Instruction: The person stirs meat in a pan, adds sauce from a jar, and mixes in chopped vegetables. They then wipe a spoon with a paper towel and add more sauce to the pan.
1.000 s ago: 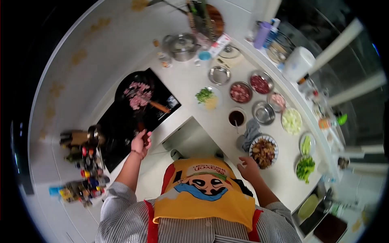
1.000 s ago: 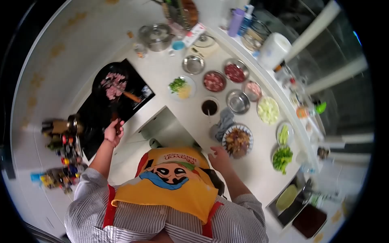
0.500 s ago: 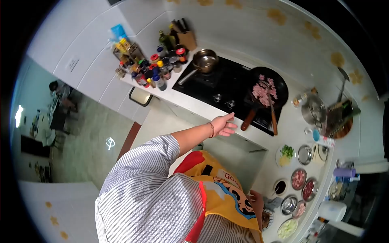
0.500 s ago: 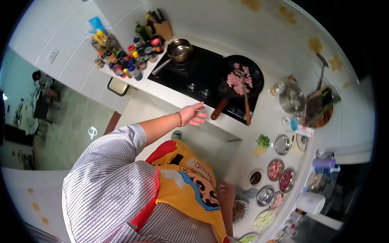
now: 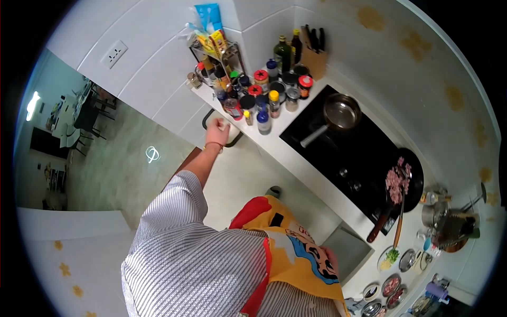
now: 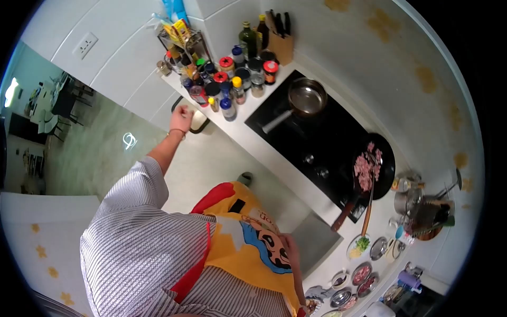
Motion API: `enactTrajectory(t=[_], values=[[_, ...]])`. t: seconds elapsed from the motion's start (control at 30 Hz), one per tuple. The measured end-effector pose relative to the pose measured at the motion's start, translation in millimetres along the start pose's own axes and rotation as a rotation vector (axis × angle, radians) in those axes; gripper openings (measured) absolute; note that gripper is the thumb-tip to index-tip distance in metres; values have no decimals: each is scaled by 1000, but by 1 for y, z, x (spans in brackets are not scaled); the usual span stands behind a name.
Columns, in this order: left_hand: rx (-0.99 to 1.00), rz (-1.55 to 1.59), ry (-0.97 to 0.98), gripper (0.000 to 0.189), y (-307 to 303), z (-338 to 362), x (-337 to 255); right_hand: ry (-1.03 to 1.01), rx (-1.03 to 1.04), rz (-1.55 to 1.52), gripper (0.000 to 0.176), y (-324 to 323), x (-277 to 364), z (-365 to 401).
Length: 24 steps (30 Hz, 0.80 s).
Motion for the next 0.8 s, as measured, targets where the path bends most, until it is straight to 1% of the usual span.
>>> enactTrajectory(t=[0.03,0.1,0.13,0.2,0.27,0.3,0.33,0.37,0.4,0.43,0.47,0.5,0.57,0.63,0.67,0.73,0.8], values=[[-96,-8,26,49,-9,-32,16,-73,42,-84,20,8,30,-15],[-164,47,-33,61,-14,-92,40,-77,44,-99,18,22,92,-33],[-160,50,-31,61,-23,-109,31,-86,21,-153,17,28,118,-37],[-30,88,223,77,-28,-138,6,-85,-23,-208,16,35,146,-55],[140,-48,498,86,-9,-180,15,-99,-29,-144,15,38,166,-62],[246,-118,489,85,-12,-178,1,-106,-18,-118,18,42,190,-61],[347,-213,516,80,-4,-190,6,-71,-18,-18,20,43,175,-69],[450,-165,486,75,-8,-187,-9,-60,-36,-19,23,43,192,-65],[422,-166,587,68,-1,-190,-4,-17,-45,38,24,41,190,-69],[468,-163,447,64,-2,-189,-1,-24,-41,39,25,38,200,-71],[455,-126,451,61,-3,-192,10,-39,-18,36,26,37,211,-73],[392,-98,391,60,-9,-186,19,-31,-64,17,26,32,218,-74],[367,-74,352,57,-18,-190,43,-67,8,126,27,27,238,-78],[250,-62,389,55,-47,-181,44,-103,-29,134,27,12,262,-72],[274,-76,352,53,-69,-172,30,-147,-55,157,28,3,275,-69],[312,-121,299,48,-123,-137,-36,-191,-89,173,28,-12,287,-68],[326,-154,285,46,-159,-96,-102,-514,-179,305,32,-19,305,-71]])
Point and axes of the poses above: each hand's wrist, its own z-axis away from the middle knuckle, its own y-axis out of the palm, x = y × z, the point moved 3 cm from there along -z, towards the middle knuckle, and after that the axes turned 3 degrees about -z, right-handed, at the moved point
